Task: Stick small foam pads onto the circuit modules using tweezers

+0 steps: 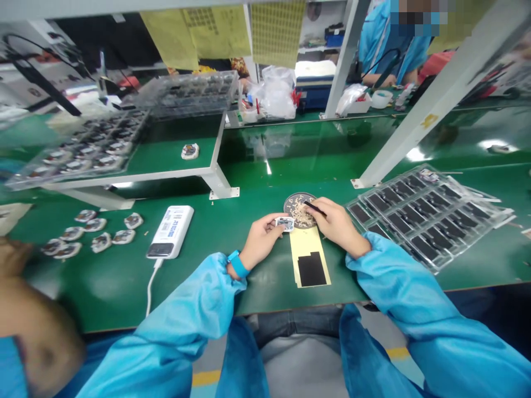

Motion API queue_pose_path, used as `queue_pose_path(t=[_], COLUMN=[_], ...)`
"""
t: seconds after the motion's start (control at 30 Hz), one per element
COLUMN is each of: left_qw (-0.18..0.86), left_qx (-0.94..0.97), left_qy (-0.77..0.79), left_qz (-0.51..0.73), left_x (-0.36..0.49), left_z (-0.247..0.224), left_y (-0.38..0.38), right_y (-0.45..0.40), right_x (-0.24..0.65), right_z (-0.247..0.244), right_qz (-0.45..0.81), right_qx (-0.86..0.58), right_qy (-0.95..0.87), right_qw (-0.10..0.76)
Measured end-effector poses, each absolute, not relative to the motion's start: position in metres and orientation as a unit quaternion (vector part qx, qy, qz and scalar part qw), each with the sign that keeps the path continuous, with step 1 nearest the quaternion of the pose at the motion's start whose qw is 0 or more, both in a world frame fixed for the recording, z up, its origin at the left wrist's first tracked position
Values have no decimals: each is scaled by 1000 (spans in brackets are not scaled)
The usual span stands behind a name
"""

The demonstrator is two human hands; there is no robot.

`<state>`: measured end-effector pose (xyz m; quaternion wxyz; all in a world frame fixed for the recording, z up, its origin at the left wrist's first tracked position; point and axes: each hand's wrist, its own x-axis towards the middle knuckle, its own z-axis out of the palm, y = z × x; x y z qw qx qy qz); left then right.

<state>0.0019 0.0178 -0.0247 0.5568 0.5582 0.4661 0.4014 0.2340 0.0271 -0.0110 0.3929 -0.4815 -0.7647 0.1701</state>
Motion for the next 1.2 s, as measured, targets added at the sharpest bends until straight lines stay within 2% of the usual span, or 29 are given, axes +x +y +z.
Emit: queue_pose_path(t=[0.1, 0.27, 0.4, 0.57, 0.8, 1.03, 1.2], left_qw=[561, 565, 562, 589, 609, 497, 382], left_qx=[563, 575, 584, 567, 554, 592, 601], left_qy=[457, 440, 434, 419, 388, 449, 565], left_qz=[398, 396, 393, 396, 414, 449, 416], left_x=[2, 6, 5, 3, 9, 14, 1], left_z=[-27, -28, -24, -23, -19, -12, -1], left_y=[17, 12, 11, 12, 14, 61, 138], right_y=[24, 17, 14, 17, 17, 27, 31], right_x=[228, 216, 218, 221, 219, 229, 232], right_z=[-12, -9, -11, -18, -20, -23, -20], right_qz=[197, 205, 202, 219, 282, 279, 265], right_qx=[-428, -349, -346, -341, -407, -550, -538], right_qy=[-778, -838, -845, -830, -766, -664, -675], right_qw=[415, 366, 353, 384, 411, 423, 430])
